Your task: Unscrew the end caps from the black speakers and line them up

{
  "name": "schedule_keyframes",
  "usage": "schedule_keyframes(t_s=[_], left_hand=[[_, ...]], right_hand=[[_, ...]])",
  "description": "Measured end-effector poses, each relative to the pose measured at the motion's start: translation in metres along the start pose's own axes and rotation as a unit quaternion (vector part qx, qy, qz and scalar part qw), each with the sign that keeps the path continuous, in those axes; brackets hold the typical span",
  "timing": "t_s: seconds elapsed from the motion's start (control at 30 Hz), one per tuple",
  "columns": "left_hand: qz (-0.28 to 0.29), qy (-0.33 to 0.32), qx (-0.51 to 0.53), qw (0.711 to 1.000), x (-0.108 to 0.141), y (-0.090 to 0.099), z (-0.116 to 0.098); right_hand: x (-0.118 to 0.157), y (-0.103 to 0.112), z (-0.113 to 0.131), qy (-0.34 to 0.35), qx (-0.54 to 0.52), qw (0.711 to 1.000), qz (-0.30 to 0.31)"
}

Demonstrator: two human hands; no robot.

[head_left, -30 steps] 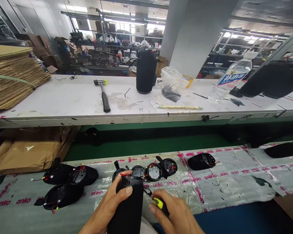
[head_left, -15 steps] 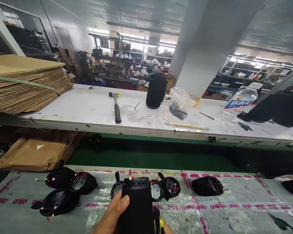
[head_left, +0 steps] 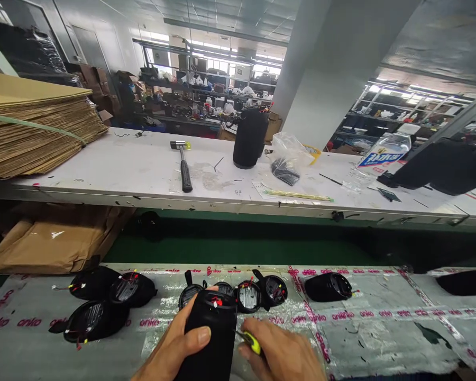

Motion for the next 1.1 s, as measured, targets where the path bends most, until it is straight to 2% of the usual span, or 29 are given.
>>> schedule_keyframes(t_s=[0.07, 0.17, 0.33, 0.5, 0.63, 0.83, 1.1], left_hand=[[0.013, -0.011, -0.002, 1.000, 0.001, -0.002, 0.002], [0.027, -0.028, -0.017, 0.999, 0.001, -0.005, 0.001], [0.027, -0.030, -0.061, 0.997, 0.002, 0.000, 0.003], [0.024, -0.038, -0.109, 0.993, 0.004, 0.002, 0.000], [0.017, -0.027, -0.144, 0.989, 0.003, 0.000, -0.002], [0.034, -0.021, -0.154, 0.987, 0.001, 0.003, 0.001], [0.036, 0.012, -0.197, 0.980, 0.004, 0.001, 0.001]], right_hand=[[-0.010, 0.007, 0.003, 0.022, 0.085, 0.996, 0.024], [-0.015, 0.006, 0.006, 0.032, 0.136, 0.988, 0.063], [-0.011, -0.002, 0.008, 0.039, 0.145, 0.984, 0.100], [-0.008, 0.003, 0.008, 0.037, 0.163, 0.981, 0.100], [-0.007, 0.006, 0.007, 0.046, 0.137, 0.984, 0.102], [-0.007, 0.006, 0.004, 0.060, 0.131, 0.982, 0.122], [-0.008, 0.009, 0.012, 0.052, 0.216, 0.966, 0.135]])
Point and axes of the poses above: each hand's wrist, its own x-axis away from the middle knuckle, its own y-axis out of the back of the hand, z = x × y, the point moved 2 cm from there along -x, towards the middle knuckle, and after that the axes turned 15 degrees about z, right-handed, at the moved point
